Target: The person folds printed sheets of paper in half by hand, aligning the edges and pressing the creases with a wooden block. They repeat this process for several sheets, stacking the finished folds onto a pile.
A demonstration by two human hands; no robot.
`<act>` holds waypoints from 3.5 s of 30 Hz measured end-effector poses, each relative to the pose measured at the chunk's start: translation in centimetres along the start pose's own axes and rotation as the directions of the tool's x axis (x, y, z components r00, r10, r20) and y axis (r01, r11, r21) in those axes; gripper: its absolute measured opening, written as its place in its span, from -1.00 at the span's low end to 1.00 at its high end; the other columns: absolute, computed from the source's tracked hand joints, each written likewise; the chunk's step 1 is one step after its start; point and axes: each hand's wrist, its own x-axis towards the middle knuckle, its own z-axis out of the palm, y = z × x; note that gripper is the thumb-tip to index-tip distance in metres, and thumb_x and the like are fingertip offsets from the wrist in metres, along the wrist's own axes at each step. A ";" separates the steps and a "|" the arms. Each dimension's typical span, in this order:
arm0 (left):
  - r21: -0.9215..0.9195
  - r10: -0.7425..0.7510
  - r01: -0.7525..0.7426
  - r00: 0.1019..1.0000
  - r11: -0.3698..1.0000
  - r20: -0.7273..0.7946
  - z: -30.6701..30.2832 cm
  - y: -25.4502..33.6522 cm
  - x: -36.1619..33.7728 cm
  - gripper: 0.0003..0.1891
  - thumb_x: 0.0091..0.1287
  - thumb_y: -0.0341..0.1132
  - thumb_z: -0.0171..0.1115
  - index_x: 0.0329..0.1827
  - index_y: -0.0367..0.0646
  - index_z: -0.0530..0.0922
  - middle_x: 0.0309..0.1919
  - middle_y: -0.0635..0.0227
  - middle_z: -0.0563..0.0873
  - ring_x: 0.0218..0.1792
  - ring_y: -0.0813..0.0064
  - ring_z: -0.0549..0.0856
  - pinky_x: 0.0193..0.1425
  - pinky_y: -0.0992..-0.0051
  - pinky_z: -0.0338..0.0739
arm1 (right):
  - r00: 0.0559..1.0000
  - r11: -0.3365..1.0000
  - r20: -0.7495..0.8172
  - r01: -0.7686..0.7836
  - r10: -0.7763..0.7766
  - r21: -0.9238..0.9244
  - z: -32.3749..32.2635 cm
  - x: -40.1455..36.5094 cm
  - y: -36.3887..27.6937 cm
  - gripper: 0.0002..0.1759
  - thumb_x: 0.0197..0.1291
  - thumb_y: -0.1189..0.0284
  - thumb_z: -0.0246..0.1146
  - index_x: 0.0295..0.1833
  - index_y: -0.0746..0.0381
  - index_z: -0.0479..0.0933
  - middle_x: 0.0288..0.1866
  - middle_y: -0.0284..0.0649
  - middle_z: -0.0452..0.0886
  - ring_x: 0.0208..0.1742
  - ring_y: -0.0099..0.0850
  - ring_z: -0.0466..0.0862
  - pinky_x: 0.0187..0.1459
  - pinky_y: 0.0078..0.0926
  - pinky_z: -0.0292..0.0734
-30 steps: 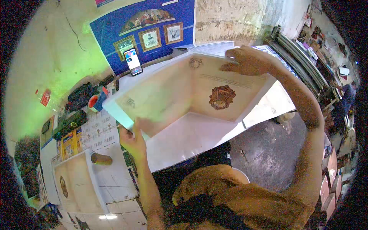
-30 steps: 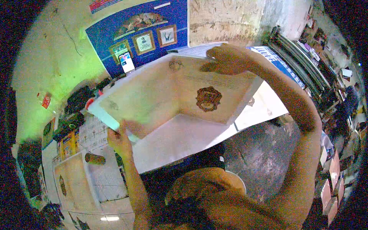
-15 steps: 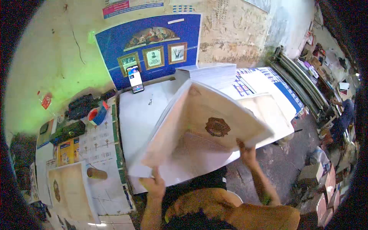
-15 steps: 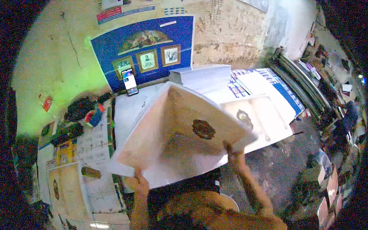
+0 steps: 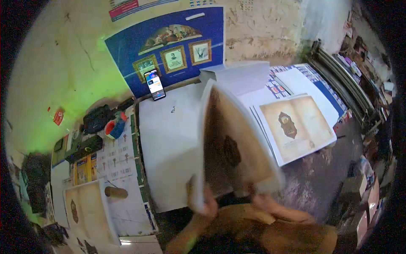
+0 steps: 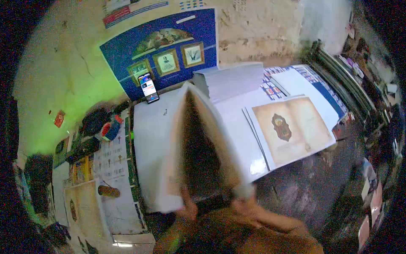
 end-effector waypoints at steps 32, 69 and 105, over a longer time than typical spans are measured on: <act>-0.091 0.032 -0.048 0.984 0.995 -0.174 -4.0 -2.7 6.5 -0.32 0.29 -0.22 0.29 0.38 -0.33 0.20 0.12 0.12 0.45 0.15 0.27 0.48 0.30 0.29 0.34 | 0.832 0.859 0.452 0.457 -0.321 -0.231 -25.2 21.5 -26.5 -0.36 0.44 0.12 -0.01 0.50 0.19 0.12 0.48 -0.27 0.25 0.41 -0.39 0.27 0.38 -0.25 0.13; -0.166 0.348 -0.488 0.310 0.857 0.885 25.6 2.5 1.2 -0.11 0.26 0.27 0.07 0.35 -0.42 0.29 0.38 -0.09 0.31 0.46 -0.05 0.16 0.54 0.07 -0.05 | 0.725 0.719 -0.572 -0.154 -0.384 -0.678 -24.6 11.3 -2.1 -0.58 0.28 0.20 0.28 -0.43 0.36 0.61 -0.65 -0.31 0.48 -0.60 -0.58 0.45 -0.55 -0.54 0.39; 0.090 -0.200 0.273 0.858 0.958 -0.474 -21.7 -21.9 6.4 -0.62 0.18 -0.26 0.41 -0.07 -0.31 0.50 -0.25 0.13 0.70 -0.23 0.35 0.70 -0.19 0.37 0.62 | 0.758 0.127 0.559 0.625 -0.336 -0.771 -17.4 14.9 3.8 -0.39 0.18 0.42 0.05 0.39 0.33 0.31 0.42 0.03 0.32 0.50 -0.02 0.20 0.48 -0.17 0.06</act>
